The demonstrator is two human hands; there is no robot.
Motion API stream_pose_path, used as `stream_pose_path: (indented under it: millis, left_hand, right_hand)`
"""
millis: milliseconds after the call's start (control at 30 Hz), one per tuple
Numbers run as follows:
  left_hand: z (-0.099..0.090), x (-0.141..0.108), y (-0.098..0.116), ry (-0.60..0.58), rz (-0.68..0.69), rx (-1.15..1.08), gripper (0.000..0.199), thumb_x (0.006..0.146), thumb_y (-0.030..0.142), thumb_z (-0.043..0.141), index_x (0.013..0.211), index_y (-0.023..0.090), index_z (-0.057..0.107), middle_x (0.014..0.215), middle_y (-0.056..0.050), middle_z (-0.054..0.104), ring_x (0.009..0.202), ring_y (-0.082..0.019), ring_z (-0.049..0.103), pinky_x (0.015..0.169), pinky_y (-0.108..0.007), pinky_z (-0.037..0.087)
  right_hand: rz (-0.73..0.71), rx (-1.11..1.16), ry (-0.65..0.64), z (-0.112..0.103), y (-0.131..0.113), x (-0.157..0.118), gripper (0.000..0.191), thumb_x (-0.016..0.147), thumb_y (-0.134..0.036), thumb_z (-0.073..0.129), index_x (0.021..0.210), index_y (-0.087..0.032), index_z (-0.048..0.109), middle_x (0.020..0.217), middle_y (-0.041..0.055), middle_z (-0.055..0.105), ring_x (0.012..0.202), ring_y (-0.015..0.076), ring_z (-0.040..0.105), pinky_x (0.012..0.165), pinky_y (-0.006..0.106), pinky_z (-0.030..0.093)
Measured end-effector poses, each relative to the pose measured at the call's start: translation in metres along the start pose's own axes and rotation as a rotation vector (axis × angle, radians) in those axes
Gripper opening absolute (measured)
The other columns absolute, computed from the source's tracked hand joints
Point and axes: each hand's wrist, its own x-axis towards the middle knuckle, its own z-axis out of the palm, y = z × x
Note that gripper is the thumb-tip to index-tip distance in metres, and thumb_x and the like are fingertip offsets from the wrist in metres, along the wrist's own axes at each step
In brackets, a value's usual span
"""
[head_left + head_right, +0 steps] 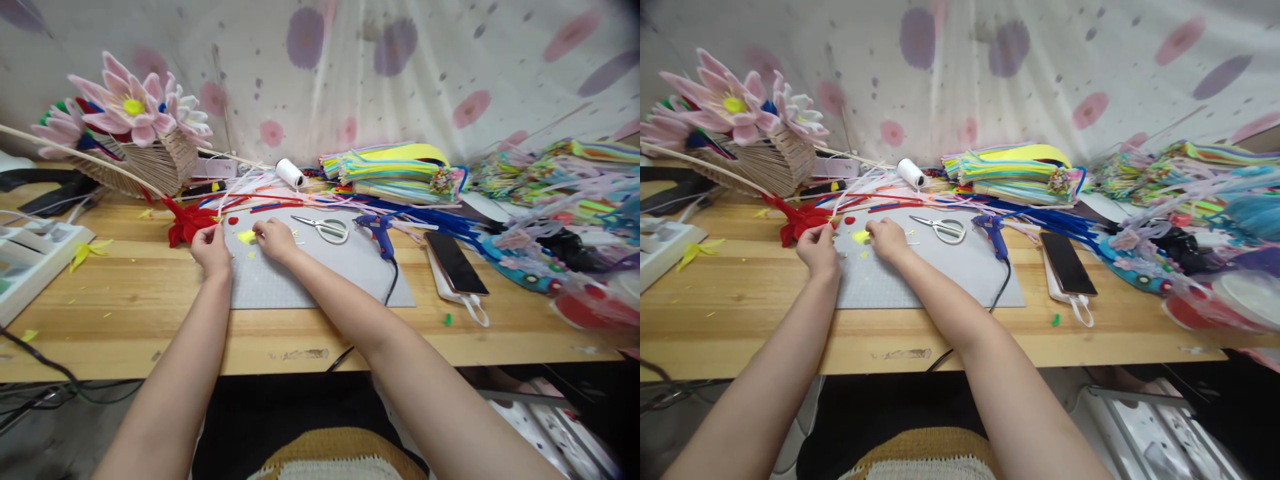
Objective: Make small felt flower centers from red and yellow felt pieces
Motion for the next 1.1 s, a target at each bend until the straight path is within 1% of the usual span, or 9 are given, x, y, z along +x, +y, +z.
stream_pose_path:
  millis: [100, 167, 267, 333, 500, 667, 800, 1000, 1100]
  left_hand:
    - [0.0, -0.006, 0.001, -0.103, 0.078, 0.05, 0.011, 0.068, 0.025, 0.061, 0.068, 0.015, 0.057, 0.066, 0.002, 0.057, 0.061, -0.009, 0.051, 0.065, -0.024, 0.043]
    - [0.0, -0.011, 0.004, -0.166, 0.134, 0.1, 0.012, 0.068, 0.027, 0.061, 0.069, 0.015, 0.058, 0.067, 0.001, 0.058, 0.061, -0.009, 0.051, 0.065, -0.024, 0.042]
    - [0.001, -0.023, 0.009, -0.26, 0.203, 0.184, 0.011, 0.069, 0.027, 0.06, 0.069, 0.016, 0.059, 0.067, 0.001, 0.057, 0.059, -0.01, 0.05, 0.062, -0.024, 0.041]
    - [0.003, -0.032, 0.012, -0.35, 0.256, 0.239, 0.01, 0.069, 0.027, 0.06, 0.068, 0.017, 0.059, 0.065, 0.002, 0.056, 0.059, -0.01, 0.049, 0.061, -0.024, 0.041]
    - [0.007, -0.055, 0.021, -0.538, 0.412, 0.29, 0.01, 0.073, 0.027, 0.058, 0.067, 0.019, 0.059, 0.065, 0.001, 0.056, 0.061, -0.012, 0.049, 0.065, -0.026, 0.041]
    - [0.008, -0.065, 0.027, -0.59, 0.454, 0.282, 0.012, 0.075, 0.028, 0.057, 0.068, 0.019, 0.06, 0.064, 0.0, 0.055, 0.062, -0.013, 0.049, 0.066, -0.027, 0.041]
    - [0.012, -0.071, 0.027, -0.597, 0.321, 0.24, 0.013, 0.073, 0.03, 0.059, 0.069, 0.018, 0.062, 0.067, -0.001, 0.058, 0.062, -0.012, 0.05, 0.065, -0.027, 0.042]
    - [0.023, -0.085, 0.027, -0.585, -0.207, -0.028, 0.021, 0.063, 0.036, 0.065, 0.068, 0.017, 0.06, 0.065, 0.0, 0.057, 0.06, -0.011, 0.05, 0.052, -0.023, 0.043]
    - [0.026, -0.089, 0.029, -0.581, -0.352, -0.112, 0.023, 0.057, 0.036, 0.069, 0.065, 0.016, 0.06, 0.064, 0.0, 0.056, 0.059, -0.011, 0.05, 0.048, -0.022, 0.043]
  right_hand:
    - [0.139, 0.255, 0.057, -0.01, -0.001, 0.0, 0.015, 0.078, -0.015, 0.053, 0.089, -0.02, 0.061, 0.085, 0.0019, 0.066, 0.089, 0.0156, 0.058, 0.082, 0.03, 0.043]
    - [0.285, 0.533, 0.06, -0.022, -0.001, -0.001, 0.01, 0.074, -0.013, 0.057, 0.082, -0.019, 0.059, 0.079, 0.0001, 0.065, 0.079, 0.0131, 0.06, 0.078, 0.029, 0.046]
    - [0.55, 0.979, -0.014, -0.045, 0.001, -0.01, 0.009, 0.072, -0.01, 0.058, 0.074, -0.017, 0.053, 0.067, -0.0019, 0.061, 0.062, 0.0099, 0.06, 0.064, 0.025, 0.048]
    - [0.65, 1.148, -0.063, -0.062, 0.007, -0.02, 0.011, 0.07, -0.007, 0.057, 0.073, -0.016, 0.052, 0.062, -0.0022, 0.06, 0.057, 0.009, 0.06, 0.059, 0.022, 0.047]
    - [0.729, 1.167, -0.119, -0.085, 0.029, -0.046, 0.009, 0.068, -0.01, 0.06, 0.074, -0.016, 0.057, 0.062, -0.0036, 0.059, 0.048, 0.0044, 0.053, 0.044, 0.015, 0.037]
    - [0.732, 1.135, 0.006, -0.073, 0.039, -0.058, 0.004, 0.071, -0.014, 0.059, 0.074, -0.016, 0.056, 0.064, -0.0021, 0.061, 0.046, 0.0039, 0.05, 0.04, 0.014, 0.033]
    - [0.72, 1.122, 0.169, -0.056, 0.034, -0.061, 0.006, 0.071, -0.014, 0.058, 0.071, -0.016, 0.052, 0.063, -0.003, 0.058, 0.051, 0.0058, 0.054, 0.042, 0.015, 0.039]
    - [0.627, 1.08, 0.301, -0.042, 0.027, -0.063, 0.009, 0.071, -0.017, 0.059, 0.073, -0.017, 0.05, 0.061, -0.0054, 0.055, 0.054, 0.0059, 0.057, 0.045, 0.014, 0.047]
    - [0.588, 1.044, 0.341, -0.038, 0.026, -0.064, 0.009, 0.07, -0.017, 0.06, 0.073, -0.017, 0.051, 0.062, -0.0055, 0.055, 0.056, 0.0062, 0.057, 0.046, 0.015, 0.048]
